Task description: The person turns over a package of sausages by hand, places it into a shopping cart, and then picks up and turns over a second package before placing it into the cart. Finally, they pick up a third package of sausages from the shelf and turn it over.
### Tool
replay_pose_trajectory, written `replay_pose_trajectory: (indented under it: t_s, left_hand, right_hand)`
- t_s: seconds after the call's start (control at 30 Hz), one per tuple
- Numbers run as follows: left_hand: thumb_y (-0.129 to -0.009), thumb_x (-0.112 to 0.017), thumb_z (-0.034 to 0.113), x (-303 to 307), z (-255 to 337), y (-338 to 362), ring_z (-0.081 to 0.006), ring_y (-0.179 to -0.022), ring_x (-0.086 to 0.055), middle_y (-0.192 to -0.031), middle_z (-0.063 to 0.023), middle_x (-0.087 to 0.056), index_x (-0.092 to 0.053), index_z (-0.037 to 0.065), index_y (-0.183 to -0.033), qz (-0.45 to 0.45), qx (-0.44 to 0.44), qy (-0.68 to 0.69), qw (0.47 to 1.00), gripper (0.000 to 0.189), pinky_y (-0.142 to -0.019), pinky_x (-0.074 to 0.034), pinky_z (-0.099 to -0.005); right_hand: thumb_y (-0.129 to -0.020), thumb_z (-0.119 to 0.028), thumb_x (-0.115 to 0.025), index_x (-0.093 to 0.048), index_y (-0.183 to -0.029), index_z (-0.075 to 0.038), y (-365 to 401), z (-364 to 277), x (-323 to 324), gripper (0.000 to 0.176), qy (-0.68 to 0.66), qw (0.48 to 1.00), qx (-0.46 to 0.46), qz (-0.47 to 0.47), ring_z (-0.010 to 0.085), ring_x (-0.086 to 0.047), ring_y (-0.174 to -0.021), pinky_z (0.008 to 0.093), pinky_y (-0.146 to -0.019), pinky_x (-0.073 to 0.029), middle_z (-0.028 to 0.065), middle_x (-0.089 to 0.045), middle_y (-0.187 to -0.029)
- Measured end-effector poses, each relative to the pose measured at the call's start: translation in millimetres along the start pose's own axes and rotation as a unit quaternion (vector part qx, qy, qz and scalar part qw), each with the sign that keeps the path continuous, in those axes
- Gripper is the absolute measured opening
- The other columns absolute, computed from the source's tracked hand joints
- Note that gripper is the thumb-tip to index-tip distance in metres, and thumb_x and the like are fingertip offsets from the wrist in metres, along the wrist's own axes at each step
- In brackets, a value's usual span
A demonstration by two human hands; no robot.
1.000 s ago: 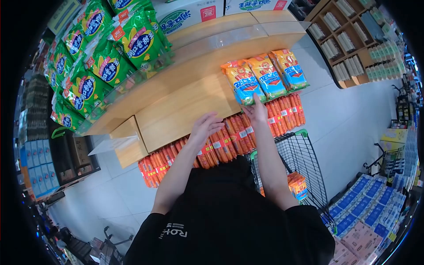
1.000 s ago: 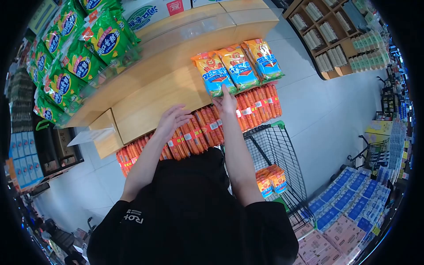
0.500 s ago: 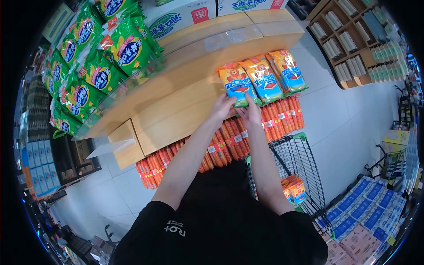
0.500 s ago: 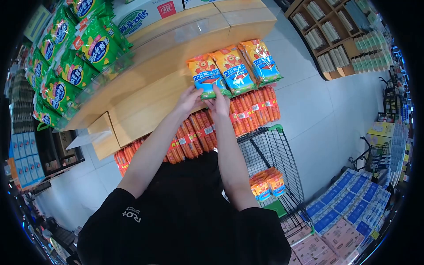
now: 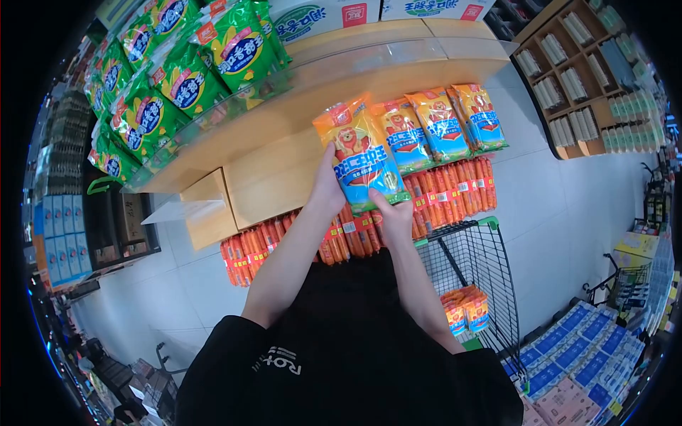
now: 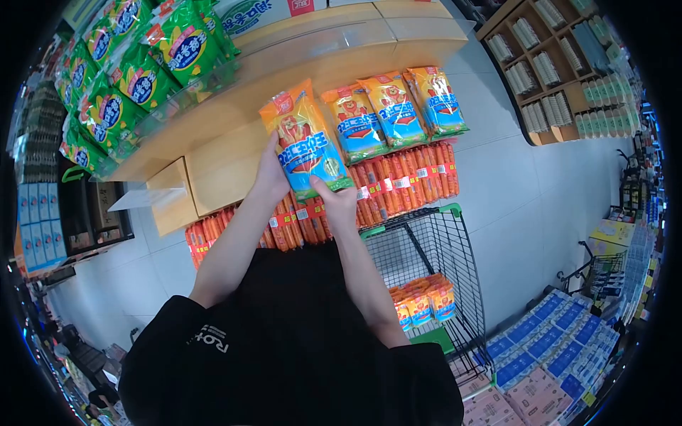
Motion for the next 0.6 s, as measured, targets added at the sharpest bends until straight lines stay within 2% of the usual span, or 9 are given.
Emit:
replay_pose_trajectory:
  t_s: [0.17, 0.2, 0.3, 0.33, 0.43, 0.5, 0.53, 0.57, 0.6]
  left_hand:
    - [-0.087, -0.032, 0.055, 2, 24, 40, -0.0206, -0.09, -0.058, -0.103, -0.0078, -0.059, -0.048, 0.011, -0.115, 0.021, -0.052, 0.078, 0.995, 0.055, -0.082, -0.047, -0.0372]
    - [-0.087, -0.034, 0.051, -5, 32, 55, -0.0195, -0.079, -0.06, -0.091, -0.0048, -0.06, -0.052, 0.01, -0.104, 0.037, -0.056, 0.078, 0.995, 0.048, -0.072, -0.05, -0.0333]
    - [-0.087, -0.034, 0.051, 6, 38, 68, -0.0202, -0.084, -0.058, -0.097, -0.0073, -0.059, -0.049, 0.01, -0.108, 0.008, -0.101, 0.056, 0.993, 0.048, -0.074, -0.049, -0.0335]
    - [-0.087, -0.034, 0.051, 6, 39, 77, -0.0205, -0.089, -0.057, -0.101, -0.0082, -0.057, -0.046, 0.009, -0.112, 0.005, -0.121, 0.036, 0.992, 0.05, -0.077, -0.048, -0.0338]
    - [-0.088, -0.031, 0.051, -1, 42, 122, -0.0217, -0.102, -0.051, -0.115, -0.0103, -0.05, -0.038, 0.008, -0.121, -0.003, -0.179, 0.0, 0.984, 0.054, -0.086, -0.044, -0.0353]
    - [-0.09, -0.029, 0.051, -2, 47, 156, -0.0226, -0.111, -0.045, -0.123, -0.0112, -0.044, -0.031, 0.008, -0.127, -0.006, -0.216, 0.008, 0.976, 0.057, -0.092, -0.039, -0.0367]
    - [-0.09, -0.027, 0.051, 10, 41, 164, -0.0235, -0.116, -0.042, -0.126, -0.0112, -0.041, -0.028, 0.006, -0.13, -0.078, -0.168, 0.068, 0.98, 0.06, -0.098, -0.034, -0.0383]
    - [-0.09, -0.032, 0.047, 18, 38, 173, -0.0225, -0.116, -0.042, -0.125, -0.0109, -0.042, -0.029, 0.005, -0.129, -0.088, -0.182, 0.044, 0.978, 0.057, -0.098, -0.034, -0.0378]
    - [-0.09, -0.037, 0.044, 18, 40, 185, -0.0216, -0.115, -0.042, -0.124, -0.0105, -0.043, -0.03, 0.004, -0.128, -0.098, -0.195, 0.021, 0.976, 0.055, -0.098, -0.033, -0.0374]
  right_hand:
    - [-0.074, 0.006, -0.063, -0.036, -0.125, 0.003, 43, -27, -59, 0.058, 0.084, 0.986, 0.107, -0.1, 0.0128, -0.056, -0.093, 0.0246, -0.081, -0.046, 0.0089, -0.055, -0.107]
    - [-0.074, 0.005, -0.062, -0.032, -0.129, 0.004, 50, -29, -67, 0.062, 0.121, 0.979, 0.112, -0.118, 0.0149, -0.052, -0.103, 0.0268, -0.086, -0.044, 0.013, -0.052, -0.115]
    - [-0.074, 0.005, -0.062, -0.036, -0.126, 0.005, 72, -34, -83, 0.059, 0.237, 0.934, 0.231, -0.134, 0.0193, -0.051, -0.108, 0.0308, -0.089, -0.042, 0.0184, -0.049, -0.12]
    - [-0.07, 0.006, -0.064, -0.044, -0.12, 0.007, 78, -33, -85, 0.054, 0.235, 0.933, 0.246, -0.117, 0.0286, -0.048, -0.112, 0.035, -0.093, -0.039, 0.0232, -0.046, -0.123]
    - [-0.068, 0.004, -0.065, -0.05, -0.113, 0.008, 99, -46, -96, 0.048, 0.359, 0.828, 0.416, -0.113, 0.0379, -0.046, -0.113, 0.0396, -0.095, -0.036, 0.0255, -0.046, -0.121]
    - [-0.068, -0.003, -0.064, -0.057, -0.108, -0.001, 109, -49, -103, 0.041, 0.409, 0.779, 0.46, -0.12, 0.04, -0.042, -0.116, 0.0494, -0.098, -0.028, 0.0231, -0.047, -0.121]
    - [-0.068, -0.004, -0.063, -0.058, -0.108, -0.003, 115, -49, -106, 0.041, 0.455, 0.739, 0.48, -0.123, 0.0393, -0.041, -0.116, 0.0515, -0.099, -0.025, 0.0221, -0.047, -0.121]
    - [-0.068, -0.006, -0.062, -0.059, -0.108, -0.006, 122, -47, -110, 0.04, 0.499, 0.698, 0.497, -0.126, 0.0386, -0.041, -0.117, 0.0536, -0.1, -0.023, 0.0211, -0.048, -0.121]
    - [-0.067, -0.007, -0.062, -0.059, -0.108, -0.012, 127, -45, -115, 0.041, 0.51, 0.7, 0.481, -0.132, 0.0377, -0.038, -0.119, 0.0567, -0.1, -0.018, 0.0184, -0.047, -0.123]
Point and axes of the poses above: each hand's wrist, its own y-axis away from the middle knuckle, its own x-axis out of the back of the hand, z = x × y, the point moved 5 cm from there along -y, towards the middle knuckle
